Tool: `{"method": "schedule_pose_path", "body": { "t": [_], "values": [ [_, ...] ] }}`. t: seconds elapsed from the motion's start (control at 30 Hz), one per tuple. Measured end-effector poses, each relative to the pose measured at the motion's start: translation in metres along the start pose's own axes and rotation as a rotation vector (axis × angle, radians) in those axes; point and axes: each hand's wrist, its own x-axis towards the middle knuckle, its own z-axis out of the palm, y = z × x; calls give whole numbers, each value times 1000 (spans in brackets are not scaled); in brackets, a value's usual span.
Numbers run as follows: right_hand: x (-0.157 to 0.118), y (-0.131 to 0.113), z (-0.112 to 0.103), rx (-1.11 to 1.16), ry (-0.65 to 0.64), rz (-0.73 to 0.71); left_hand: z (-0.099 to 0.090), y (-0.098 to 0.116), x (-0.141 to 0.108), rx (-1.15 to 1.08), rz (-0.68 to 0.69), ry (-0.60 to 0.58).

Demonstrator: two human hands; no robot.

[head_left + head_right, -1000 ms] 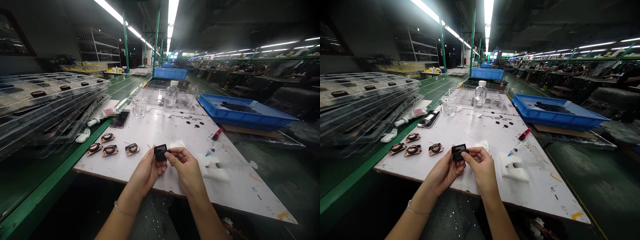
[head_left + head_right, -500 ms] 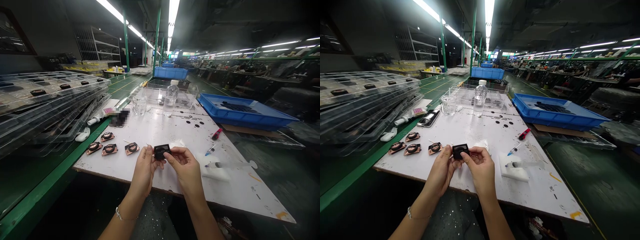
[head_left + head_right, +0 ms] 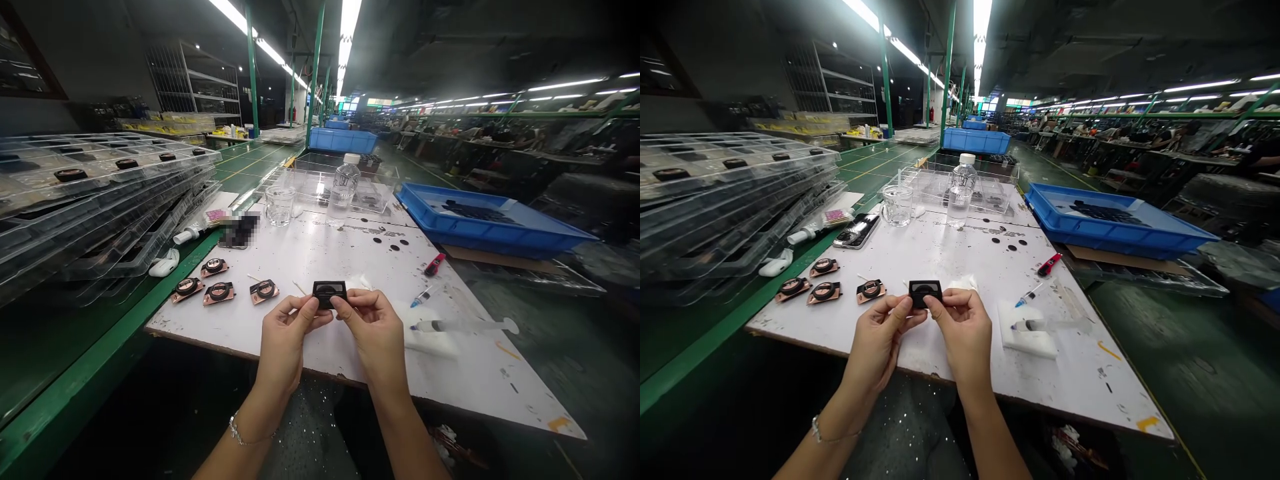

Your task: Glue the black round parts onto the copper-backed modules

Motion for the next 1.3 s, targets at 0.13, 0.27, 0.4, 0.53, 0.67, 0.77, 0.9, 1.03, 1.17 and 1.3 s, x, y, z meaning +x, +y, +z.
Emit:
{"method": "schedule_pose_path", "body": {
  "t": [0.13,0.27,0.4,0.53,0.67,0.77,0.9,1.03,1.17,1.3],
  "values": [
    [1,0,-1,11,-17,55,-2,0,2,-44,-31,-6],
    [2,-1,1,31,-65,113,-2,1,2,-91,-57,-14],
    [3,-3,1,49,-101,147,-3,3,4,-112,-93,-28],
    [2,-2,0,47,-85,134,-4,3,5,-106,-113,-27],
    [1,2,-1,30,-55,90,-3,2,3,-85,-120,-6],
    [0,4,-1,4,-61,48,-2,1,2,-56,-122,12],
    [-4,5,-1,-57,-48,-68,0,-1,2,-18,-84,36],
    [-10,7,1,-139,-21,-203,1,-2,2,27,-15,36],
    [-11,8,-1,-204,12,-238,-1,-6,1,112,53,6],
    [-12,0,-7,-278,28,-224,-2,-12,-3,302,179,-91]
  ]
}}
